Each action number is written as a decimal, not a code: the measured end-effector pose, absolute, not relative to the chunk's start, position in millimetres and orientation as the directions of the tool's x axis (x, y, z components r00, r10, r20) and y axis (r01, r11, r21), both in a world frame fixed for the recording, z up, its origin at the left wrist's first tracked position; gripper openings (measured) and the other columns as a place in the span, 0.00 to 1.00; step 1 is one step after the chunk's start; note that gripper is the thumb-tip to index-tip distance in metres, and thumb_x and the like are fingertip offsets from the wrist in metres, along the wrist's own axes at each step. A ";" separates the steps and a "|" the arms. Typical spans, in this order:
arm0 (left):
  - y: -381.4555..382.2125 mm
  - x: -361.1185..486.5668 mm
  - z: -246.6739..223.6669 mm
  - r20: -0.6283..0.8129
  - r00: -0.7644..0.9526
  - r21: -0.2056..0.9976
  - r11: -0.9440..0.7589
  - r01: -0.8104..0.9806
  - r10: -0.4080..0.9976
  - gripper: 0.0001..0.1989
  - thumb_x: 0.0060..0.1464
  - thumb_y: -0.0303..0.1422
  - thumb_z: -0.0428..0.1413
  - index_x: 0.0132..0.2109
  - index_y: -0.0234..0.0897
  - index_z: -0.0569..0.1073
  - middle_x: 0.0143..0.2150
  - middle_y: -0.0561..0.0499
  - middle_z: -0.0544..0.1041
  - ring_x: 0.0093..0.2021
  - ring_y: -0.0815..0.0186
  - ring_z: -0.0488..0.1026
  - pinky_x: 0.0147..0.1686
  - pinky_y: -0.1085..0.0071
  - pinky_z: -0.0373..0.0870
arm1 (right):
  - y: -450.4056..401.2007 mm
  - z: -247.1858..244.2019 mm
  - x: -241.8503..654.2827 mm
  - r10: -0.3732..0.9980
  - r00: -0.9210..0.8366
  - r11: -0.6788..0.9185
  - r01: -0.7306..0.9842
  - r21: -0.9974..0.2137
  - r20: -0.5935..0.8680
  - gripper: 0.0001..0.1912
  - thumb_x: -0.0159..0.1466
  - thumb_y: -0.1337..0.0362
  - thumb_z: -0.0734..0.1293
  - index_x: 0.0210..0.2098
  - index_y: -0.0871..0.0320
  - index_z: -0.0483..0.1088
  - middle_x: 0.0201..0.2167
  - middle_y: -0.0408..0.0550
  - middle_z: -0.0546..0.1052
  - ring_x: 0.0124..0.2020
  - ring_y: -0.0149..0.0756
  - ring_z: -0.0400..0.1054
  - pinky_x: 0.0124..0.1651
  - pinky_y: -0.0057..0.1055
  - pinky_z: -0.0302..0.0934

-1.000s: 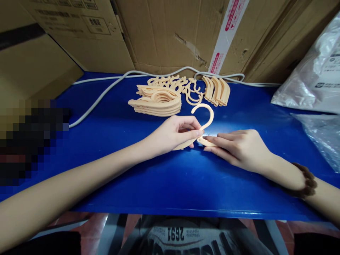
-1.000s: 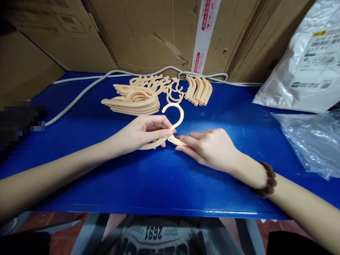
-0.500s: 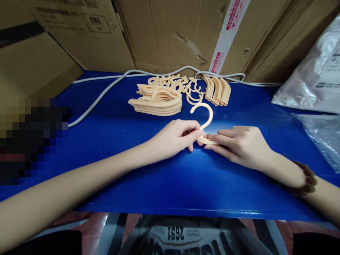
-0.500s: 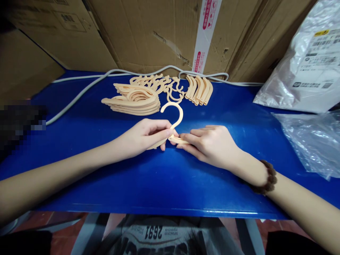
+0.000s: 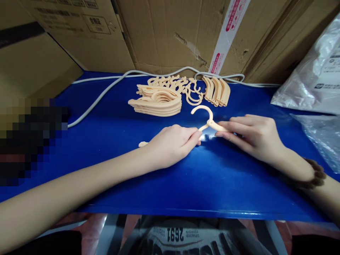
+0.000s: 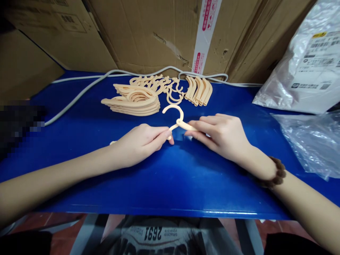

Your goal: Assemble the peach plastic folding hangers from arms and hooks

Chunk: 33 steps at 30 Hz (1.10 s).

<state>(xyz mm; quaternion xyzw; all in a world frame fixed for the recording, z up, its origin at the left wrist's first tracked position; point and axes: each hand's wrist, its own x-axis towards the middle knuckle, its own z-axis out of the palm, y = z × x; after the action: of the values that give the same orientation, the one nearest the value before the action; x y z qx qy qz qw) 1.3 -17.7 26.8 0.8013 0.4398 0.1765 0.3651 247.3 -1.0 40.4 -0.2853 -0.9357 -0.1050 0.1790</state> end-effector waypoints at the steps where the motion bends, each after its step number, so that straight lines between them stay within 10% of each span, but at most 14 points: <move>1: -17.7 0.7 26.5 -0.047 0.558 0.754 -0.337 0.563 0.828 0.19 0.69 0.37 0.43 0.38 0.38 0.77 0.22 0.58 0.69 0.21 0.72 0.64 0.26 0.75 0.56 | 0.5 40.3 249.0 0.506 -0.764 0.813 0.577 0.073 0.400 0.15 0.71 0.58 0.63 0.46 0.62 0.76 0.28 0.45 0.77 0.25 0.30 0.68 0.29 0.28 0.55; 10: -10.2 -1.3 24.8 -0.032 0.485 0.965 -0.099 0.241 0.874 0.17 0.70 0.38 0.46 0.39 0.32 0.74 0.30 0.55 0.75 0.15 0.80 0.61 0.16 0.80 0.57 | -9.9 37.1 241.2 0.450 -0.822 0.838 0.524 0.155 0.348 0.15 0.72 0.58 0.62 0.43 0.60 0.77 0.23 0.42 0.74 0.23 0.29 0.66 0.29 0.28 0.55; 15: -9.9 0.7 29.3 -0.141 0.533 0.971 0.012 0.238 0.834 0.18 0.69 0.40 0.47 0.45 0.32 0.77 0.14 0.57 0.68 0.11 0.75 0.61 0.13 0.82 0.57 | -8.6 36.4 242.2 0.459 -0.815 0.829 0.536 0.160 0.355 0.15 0.72 0.58 0.61 0.44 0.59 0.77 0.24 0.42 0.75 0.24 0.28 0.67 0.29 0.27 0.55; 33: -4.4 -0.5 24.0 -0.294 0.643 0.947 0.306 0.096 0.707 0.18 0.67 0.39 0.52 0.50 0.30 0.79 0.17 0.52 0.73 0.12 0.73 0.66 0.13 0.82 0.65 | -5.9 34.1 245.1 0.442 -0.824 0.831 0.524 0.184 0.355 0.14 0.72 0.59 0.62 0.43 0.58 0.77 0.24 0.42 0.74 0.24 0.29 0.65 0.30 0.29 0.55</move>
<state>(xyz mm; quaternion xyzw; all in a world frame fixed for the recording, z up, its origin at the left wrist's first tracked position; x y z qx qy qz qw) -0.5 -4.4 24.0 0.5497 0.3653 0.2118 0.7208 245.1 -5.9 34.1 -0.2555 -0.9450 -0.1379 0.1503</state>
